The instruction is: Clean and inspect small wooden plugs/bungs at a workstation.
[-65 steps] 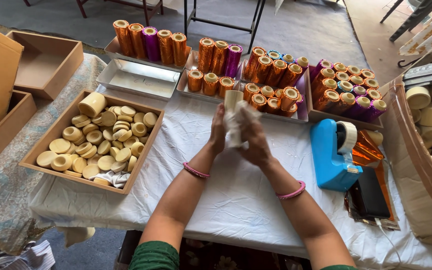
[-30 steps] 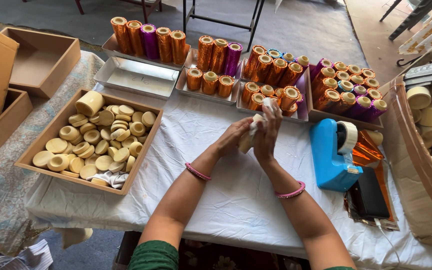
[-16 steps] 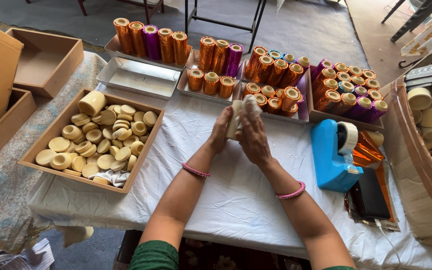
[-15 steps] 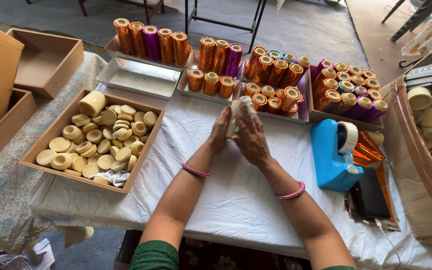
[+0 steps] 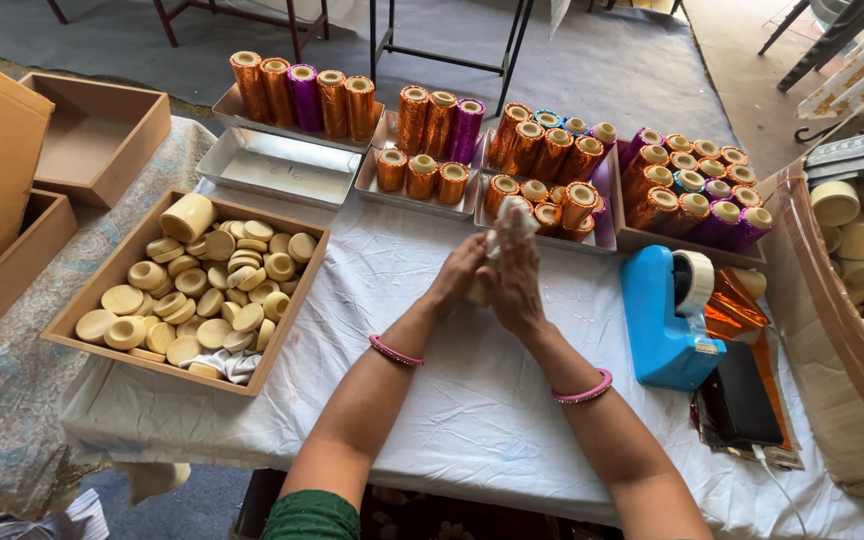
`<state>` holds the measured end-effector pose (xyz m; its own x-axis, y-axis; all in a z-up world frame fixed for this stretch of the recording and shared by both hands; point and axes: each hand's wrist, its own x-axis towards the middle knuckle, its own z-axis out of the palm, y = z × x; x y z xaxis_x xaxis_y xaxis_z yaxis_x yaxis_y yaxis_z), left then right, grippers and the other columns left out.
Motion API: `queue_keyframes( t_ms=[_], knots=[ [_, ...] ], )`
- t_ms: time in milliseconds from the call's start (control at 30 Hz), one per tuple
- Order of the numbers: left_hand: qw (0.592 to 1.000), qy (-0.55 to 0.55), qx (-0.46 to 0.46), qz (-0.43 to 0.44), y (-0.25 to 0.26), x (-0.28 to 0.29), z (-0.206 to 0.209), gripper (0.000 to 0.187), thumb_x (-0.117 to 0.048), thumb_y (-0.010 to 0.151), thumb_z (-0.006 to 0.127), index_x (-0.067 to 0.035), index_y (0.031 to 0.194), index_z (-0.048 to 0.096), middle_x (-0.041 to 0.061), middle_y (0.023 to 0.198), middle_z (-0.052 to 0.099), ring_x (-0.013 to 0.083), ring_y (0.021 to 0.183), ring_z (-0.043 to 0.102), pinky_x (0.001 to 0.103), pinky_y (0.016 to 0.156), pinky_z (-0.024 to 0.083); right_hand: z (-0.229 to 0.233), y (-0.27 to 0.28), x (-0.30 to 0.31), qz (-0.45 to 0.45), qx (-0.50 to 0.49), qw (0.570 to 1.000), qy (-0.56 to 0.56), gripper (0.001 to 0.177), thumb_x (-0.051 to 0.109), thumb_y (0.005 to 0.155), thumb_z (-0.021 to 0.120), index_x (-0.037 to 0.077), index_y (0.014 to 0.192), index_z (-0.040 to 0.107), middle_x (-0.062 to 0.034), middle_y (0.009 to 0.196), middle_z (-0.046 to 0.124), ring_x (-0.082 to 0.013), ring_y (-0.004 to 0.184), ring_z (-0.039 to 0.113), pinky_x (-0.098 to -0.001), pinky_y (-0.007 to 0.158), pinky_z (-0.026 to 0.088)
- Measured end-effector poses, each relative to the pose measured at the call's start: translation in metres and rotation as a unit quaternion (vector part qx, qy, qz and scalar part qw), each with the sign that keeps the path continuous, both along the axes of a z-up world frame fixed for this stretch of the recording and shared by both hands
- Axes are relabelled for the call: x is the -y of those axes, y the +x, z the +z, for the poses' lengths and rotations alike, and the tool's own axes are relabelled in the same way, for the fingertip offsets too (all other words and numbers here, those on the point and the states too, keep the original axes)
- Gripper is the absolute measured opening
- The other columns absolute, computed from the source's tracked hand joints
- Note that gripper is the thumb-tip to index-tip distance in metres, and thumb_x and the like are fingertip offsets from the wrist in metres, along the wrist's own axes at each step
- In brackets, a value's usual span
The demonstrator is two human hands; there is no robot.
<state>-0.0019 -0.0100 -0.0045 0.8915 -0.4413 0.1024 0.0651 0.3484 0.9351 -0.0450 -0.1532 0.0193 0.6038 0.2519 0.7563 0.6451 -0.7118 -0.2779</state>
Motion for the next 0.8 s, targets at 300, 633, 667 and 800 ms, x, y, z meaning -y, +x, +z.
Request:
queue_keyframes(
  t_ms=[300,633,667,800],
  knots=[
    [0.963,-0.241,-0.102,0.072,0.046,-0.018,-0.051,0.063,-0.057,0.111,0.035,-0.003,0.141,0.046,0.022,0.122,0.061,0.0319,0.104,0.068,0.042,0.085,0.062,0.002,-0.018,-0.021,0.086,-0.044,0.976,-0.197,0.084,0.048,0.094,0.069,0.019,0.162,0.029,-0.0118,0.172,0.019,-0.0377,0.155,0.025,-0.0515,0.125,0.027],
    [0.974,-0.113,0.049,0.189,0.023,-0.012,-0.011,0.058,-0.039,0.098,0.066,-0.01,0.135,0.033,0.015,0.109,0.063,0.0221,0.097,0.067,0.034,0.078,0.06,-0.006,0.005,-0.001,0.132,-0.199,0.961,0.143,0.089,0.037,0.09,0.074,0.018,0.163,0.027,-0.0227,0.15,0.043,-0.0366,0.123,0.055,-0.0447,0.094,0.056],
    [0.971,-0.085,0.096,0.201,0.024,-0.01,-0.018,0.06,-0.036,0.095,0.074,-0.008,0.131,0.035,0.013,0.109,0.062,0.02,0.097,0.066,0.033,0.079,0.06,-0.011,0.008,0.005,0.12,-0.25,0.94,0.201,0.083,0.034,0.088,0.075,0.017,0.159,0.035,-0.019,0.139,0.053,-0.0305,0.113,0.063,-0.0401,0.088,0.059],
    [0.961,-0.002,0.145,0.234,0.026,-0.013,-0.03,0.054,-0.029,0.092,0.089,-0.001,0.122,0.054,0.011,0.11,0.068,0.0175,0.101,0.066,0.032,0.088,0.058,-0.014,0.012,0.005,0.099,-0.152,0.936,0.3,0.055,0.025,0.092,0.078,0.007,0.139,0.057,-0.0116,0.123,0.067,-0.0196,0.107,0.068,-0.0311,0.09,0.058]
  ],
)
